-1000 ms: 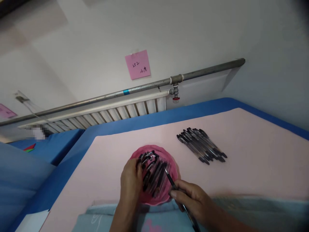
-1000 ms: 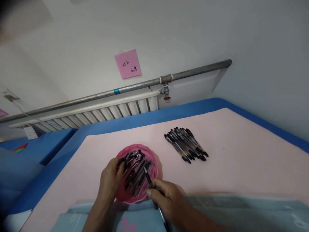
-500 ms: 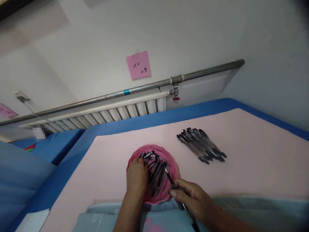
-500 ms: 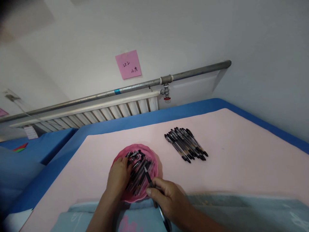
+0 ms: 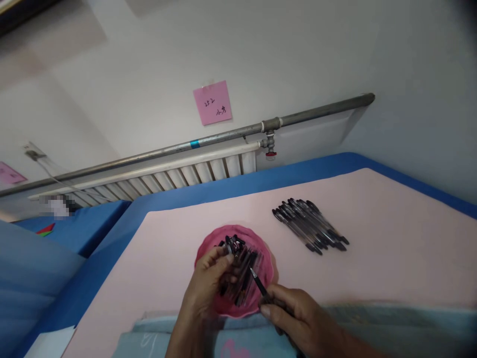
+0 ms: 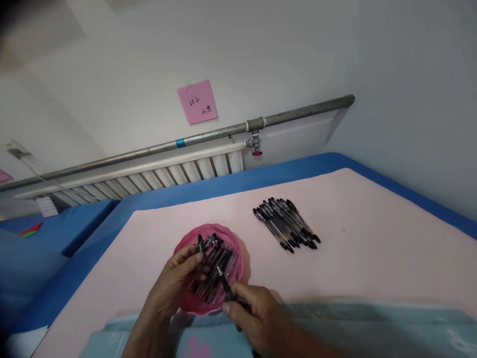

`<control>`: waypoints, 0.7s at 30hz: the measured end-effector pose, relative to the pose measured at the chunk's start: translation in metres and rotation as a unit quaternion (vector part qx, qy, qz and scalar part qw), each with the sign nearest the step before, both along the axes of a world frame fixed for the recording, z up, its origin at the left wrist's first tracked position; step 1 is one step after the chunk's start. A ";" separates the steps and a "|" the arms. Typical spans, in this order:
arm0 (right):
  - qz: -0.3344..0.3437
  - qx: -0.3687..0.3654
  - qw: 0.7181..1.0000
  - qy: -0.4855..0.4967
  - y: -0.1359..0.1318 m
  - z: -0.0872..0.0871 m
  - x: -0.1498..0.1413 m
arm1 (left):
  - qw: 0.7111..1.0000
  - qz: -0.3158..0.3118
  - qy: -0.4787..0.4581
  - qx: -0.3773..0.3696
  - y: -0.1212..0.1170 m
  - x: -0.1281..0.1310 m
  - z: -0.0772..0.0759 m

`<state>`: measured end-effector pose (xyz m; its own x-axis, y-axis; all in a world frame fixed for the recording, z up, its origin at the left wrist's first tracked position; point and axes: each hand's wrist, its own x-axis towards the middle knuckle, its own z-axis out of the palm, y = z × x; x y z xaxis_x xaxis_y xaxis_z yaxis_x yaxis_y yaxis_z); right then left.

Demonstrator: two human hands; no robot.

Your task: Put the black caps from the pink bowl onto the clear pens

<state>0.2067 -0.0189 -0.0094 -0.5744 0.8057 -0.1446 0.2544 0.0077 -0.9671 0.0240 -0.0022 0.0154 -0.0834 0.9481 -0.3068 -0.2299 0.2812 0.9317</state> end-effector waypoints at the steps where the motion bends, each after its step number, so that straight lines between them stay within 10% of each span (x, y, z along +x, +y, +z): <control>1: 0.007 0.007 1.000 0.001 -0.001 0.000 0.000 | 0.999 0.000 -0.043 -0.008 -0.002 0.002 0.000; 21: -0.092 -0.084 0.988 0.091 0.002 -0.006 -0.002 | 0.994 -0.085 -0.063 -0.028 -0.012 0.018 -0.013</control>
